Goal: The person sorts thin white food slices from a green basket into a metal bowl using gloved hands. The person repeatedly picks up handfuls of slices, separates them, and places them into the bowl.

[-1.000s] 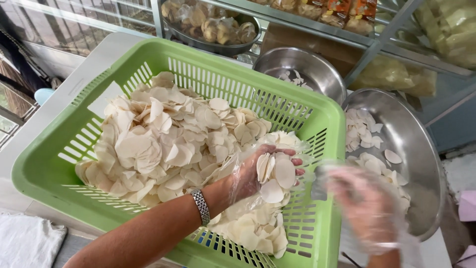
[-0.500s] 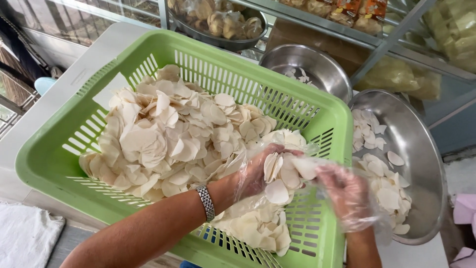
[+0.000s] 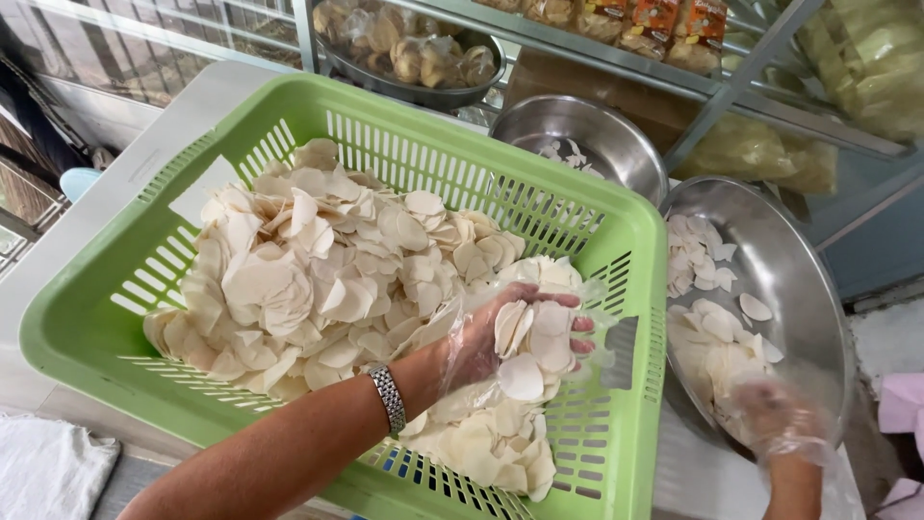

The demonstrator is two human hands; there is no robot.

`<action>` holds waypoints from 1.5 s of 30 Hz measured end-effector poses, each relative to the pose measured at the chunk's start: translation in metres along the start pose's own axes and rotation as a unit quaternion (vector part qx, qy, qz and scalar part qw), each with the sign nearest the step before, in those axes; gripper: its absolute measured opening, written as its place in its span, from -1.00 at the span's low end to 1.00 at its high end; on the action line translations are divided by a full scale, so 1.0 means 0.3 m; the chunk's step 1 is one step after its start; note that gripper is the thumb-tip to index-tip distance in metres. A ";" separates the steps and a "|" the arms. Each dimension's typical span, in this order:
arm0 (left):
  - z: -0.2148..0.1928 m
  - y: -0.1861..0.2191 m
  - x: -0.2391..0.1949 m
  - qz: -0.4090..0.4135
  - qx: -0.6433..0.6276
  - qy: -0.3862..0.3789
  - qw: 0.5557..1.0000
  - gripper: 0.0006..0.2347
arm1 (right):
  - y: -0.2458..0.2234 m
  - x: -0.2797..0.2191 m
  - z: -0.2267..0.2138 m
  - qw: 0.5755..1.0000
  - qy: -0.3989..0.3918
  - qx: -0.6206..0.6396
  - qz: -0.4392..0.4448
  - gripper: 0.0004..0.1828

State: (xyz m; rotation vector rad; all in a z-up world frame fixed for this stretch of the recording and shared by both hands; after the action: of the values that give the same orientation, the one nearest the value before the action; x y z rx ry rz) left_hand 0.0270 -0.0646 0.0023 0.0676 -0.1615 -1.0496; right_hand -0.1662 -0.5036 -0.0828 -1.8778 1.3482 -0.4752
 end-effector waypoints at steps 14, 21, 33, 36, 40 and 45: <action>-0.081 0.084 -0.035 0.051 0.276 0.153 0.948 -0.79 | -0.844 -1.034 0.437 0.460 -0.714 0.454 -0.272 0.03; -0.119 0.045 -0.091 0.018 0.290 0.318 0.902 -0.59 | -0.806 -0.959 0.478 0.843 -0.235 0.018 -0.483 -0.75; 0.027 0.030 -0.138 0.046 0.286 0.262 0.920 -0.54 | -0.824 -0.972 0.502 0.821 -0.163 -0.093 -0.539 -0.74; 0.079 0.036 -0.160 0.011 0.293 0.244 0.924 -0.61 | -0.900 -0.968 0.403 0.871 -0.194 0.039 -0.449 -0.73; 0.022 -0.001 -0.046 -0.013 0.095 0.124 0.988 -0.61 | -0.922 -0.787 0.216 0.877 -0.124 0.142 -0.442 -0.78; -0.044 0.043 -0.005 0.033 0.069 0.142 0.987 -0.67 | -0.852 -0.275 0.037 0.941 0.083 0.080 -0.317 -0.82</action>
State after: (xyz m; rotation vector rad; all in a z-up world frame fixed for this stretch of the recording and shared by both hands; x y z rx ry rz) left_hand 0.0396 -0.0572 -0.0091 0.3339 0.0233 -0.9515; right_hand -0.0271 -0.3849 0.1143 -2.1446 0.7398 -1.0522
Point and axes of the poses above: each hand's wrist, its own x-axis towards the middle knuckle, its own z-axis out of the palm, y = z × x, the point moved 8 cm from there along x, towards the middle knuckle, and after that the axes turned 13 degrees about z, right-handed, at the moved point
